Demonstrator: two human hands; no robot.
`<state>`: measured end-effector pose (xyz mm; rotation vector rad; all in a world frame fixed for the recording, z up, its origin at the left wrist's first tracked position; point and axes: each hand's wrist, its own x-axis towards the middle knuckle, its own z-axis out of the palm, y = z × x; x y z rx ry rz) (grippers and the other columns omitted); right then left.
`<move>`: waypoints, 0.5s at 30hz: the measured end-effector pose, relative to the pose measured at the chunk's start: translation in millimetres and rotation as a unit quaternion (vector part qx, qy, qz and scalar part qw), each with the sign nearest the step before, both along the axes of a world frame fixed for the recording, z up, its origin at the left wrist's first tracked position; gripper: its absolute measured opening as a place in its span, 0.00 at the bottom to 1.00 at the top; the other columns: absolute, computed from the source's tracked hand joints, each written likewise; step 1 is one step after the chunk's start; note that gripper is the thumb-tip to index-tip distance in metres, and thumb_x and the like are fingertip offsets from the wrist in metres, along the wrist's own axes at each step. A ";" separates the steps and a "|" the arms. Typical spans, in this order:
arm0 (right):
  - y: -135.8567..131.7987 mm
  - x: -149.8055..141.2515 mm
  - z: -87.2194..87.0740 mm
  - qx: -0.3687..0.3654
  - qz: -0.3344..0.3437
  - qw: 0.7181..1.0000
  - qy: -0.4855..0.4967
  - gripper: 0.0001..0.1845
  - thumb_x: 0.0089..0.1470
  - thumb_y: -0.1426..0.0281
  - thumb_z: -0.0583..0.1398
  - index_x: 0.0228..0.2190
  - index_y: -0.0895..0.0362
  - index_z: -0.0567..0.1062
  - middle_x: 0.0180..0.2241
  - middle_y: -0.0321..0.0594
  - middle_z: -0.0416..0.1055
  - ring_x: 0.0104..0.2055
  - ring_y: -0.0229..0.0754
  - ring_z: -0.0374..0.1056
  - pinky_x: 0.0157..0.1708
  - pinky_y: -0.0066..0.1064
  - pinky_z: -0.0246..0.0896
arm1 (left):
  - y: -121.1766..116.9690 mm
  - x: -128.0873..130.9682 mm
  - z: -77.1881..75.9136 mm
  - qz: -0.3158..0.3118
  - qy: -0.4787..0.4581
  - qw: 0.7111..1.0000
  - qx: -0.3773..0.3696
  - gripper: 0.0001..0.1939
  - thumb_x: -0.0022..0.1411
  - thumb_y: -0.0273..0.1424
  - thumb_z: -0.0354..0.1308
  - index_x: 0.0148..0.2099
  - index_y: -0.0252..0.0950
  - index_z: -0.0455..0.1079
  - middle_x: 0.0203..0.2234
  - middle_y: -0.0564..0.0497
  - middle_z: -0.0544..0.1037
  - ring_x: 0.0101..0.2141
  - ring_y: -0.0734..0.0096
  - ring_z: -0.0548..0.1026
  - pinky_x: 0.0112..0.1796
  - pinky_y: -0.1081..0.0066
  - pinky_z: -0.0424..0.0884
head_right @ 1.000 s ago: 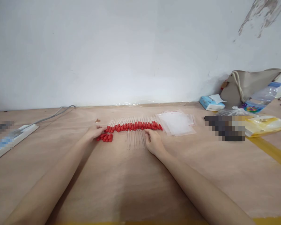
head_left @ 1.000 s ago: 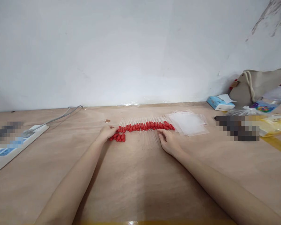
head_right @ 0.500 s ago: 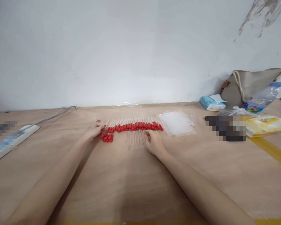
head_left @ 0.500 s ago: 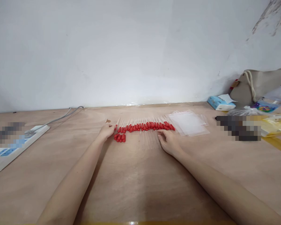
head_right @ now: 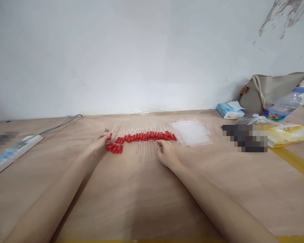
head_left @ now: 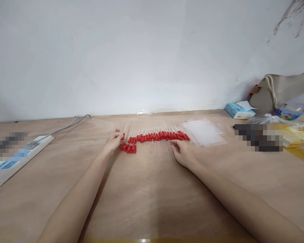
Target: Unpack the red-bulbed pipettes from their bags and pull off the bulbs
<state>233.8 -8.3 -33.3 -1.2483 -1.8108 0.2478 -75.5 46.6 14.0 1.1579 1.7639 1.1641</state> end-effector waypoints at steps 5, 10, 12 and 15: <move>-1.0 0.1 1.8 -0.004 -0.006 1.000 -0.004 0.11 0.48 0.73 0.53 0.35 0.56 0.70 0.34 0.43 0.73 0.38 0.43 0.68 0.39 0.36 0.63 | 2.0 -1.1 -2.3 0.010 -0.024 1.000 0.015 0.04 0.45 0.29 0.57 0.25 0.34 0.66 0.23 0.51 0.72 0.27 0.72 0.73 0.30 0.74 0.70; -1.7 0.4 3.5 -0.013 -0.002 1.000 -0.008 0.11 0.48 0.74 0.52 0.35 0.56 0.70 0.35 0.43 0.72 0.38 0.43 0.67 0.40 0.37 0.63 | 1.6 -1.3 -2.1 0.016 -0.019 1.000 0.016 0.04 0.45 0.31 0.57 0.24 0.35 0.66 0.23 0.50 0.72 0.27 0.71 0.73 0.30 0.72 0.70; -2.1 0.5 4.3 -0.018 -0.003 1.000 -0.008 0.11 0.48 0.74 0.52 0.36 0.57 0.70 0.35 0.43 0.72 0.38 0.43 0.67 0.40 0.36 0.63 | 0.6 -0.5 -1.4 0.017 -0.008 1.000 0.016 0.05 0.45 0.31 0.57 0.24 0.35 0.66 0.23 0.50 0.73 0.26 0.71 0.72 0.28 0.71 0.70; -2.9 0.5 5.4 -0.025 -0.005 1.000 -0.007 0.11 0.49 0.74 0.52 0.36 0.58 0.70 0.35 0.44 0.72 0.38 0.43 0.67 0.40 0.36 0.63 | -1.9 0.8 0.4 0.024 0.018 0.999 0.035 0.06 0.44 0.32 0.58 0.23 0.35 0.66 0.21 0.50 0.72 0.24 0.69 0.72 0.27 0.71 0.68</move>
